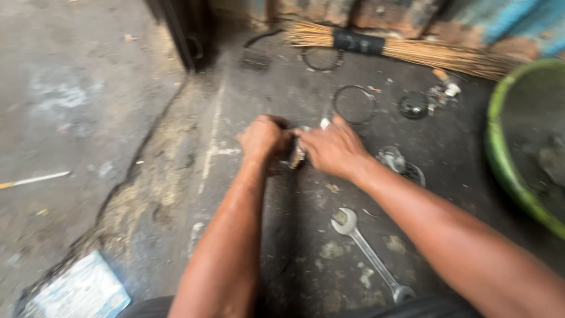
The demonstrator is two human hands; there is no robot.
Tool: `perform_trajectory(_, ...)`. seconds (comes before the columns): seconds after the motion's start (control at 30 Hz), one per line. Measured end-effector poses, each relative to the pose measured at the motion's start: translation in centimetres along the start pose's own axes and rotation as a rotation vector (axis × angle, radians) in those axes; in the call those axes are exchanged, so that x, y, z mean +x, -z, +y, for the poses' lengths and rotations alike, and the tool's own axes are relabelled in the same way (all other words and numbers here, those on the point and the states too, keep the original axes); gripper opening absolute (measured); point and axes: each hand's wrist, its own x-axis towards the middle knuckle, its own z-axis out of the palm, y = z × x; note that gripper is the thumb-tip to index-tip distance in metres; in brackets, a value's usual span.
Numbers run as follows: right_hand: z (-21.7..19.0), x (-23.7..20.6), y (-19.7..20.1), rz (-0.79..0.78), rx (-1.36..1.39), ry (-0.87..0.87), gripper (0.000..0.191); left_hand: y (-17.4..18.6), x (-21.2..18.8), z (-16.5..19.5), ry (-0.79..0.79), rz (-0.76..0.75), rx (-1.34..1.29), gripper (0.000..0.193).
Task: The person sits on the floor and uses a wrench to repeatedly strike a metal ring placed on a cylindrical metal block. They adjust the ring's position several times and continue striking it to reshape or flatten it.
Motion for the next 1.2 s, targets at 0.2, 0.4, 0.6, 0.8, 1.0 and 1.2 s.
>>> perform_trajectory(0.2, -0.7, -0.3, -0.3, -0.043, -0.036, 0.030, 0.013, -0.3, -0.2, -0.3, 0.009, 0.048, -0.048, 0.034)
perform_trajectory(0.4, -1.0, -0.2, -0.4, 0.115, 0.059, 0.020, 0.014, -0.8, 0.9, -0.4, -0.037, 0.058, 0.019, 0.034)
perform_trajectory(0.6, -1.8, -1.3, -0.5, 0.053, 0.023, 0.059, 0.048, -1.1, 1.6, -1.9, -0.099, 0.124, 0.021, 0.035)
perform_trajectory(0.8, -2.1, 1.2, 0.0, -0.158, 0.076, -0.158, 0.019, -0.5, 1.5, -2.3, -0.098, 0.193, 0.014, 0.034)
perform_trajectory(1.0, -3.3, -0.2, 0.4, 0.022, 0.034, -0.032, 0.023, -1.5, 1.7, -3.1, -0.240, 0.126, -0.070, 0.034)
perform_trajectory(1.2, -1.0, 0.4, 2.2, -0.065, -0.011, -0.057, 0.018, -1.0, 1.5, -2.5, -0.205, 0.049, -0.027, 0.035)
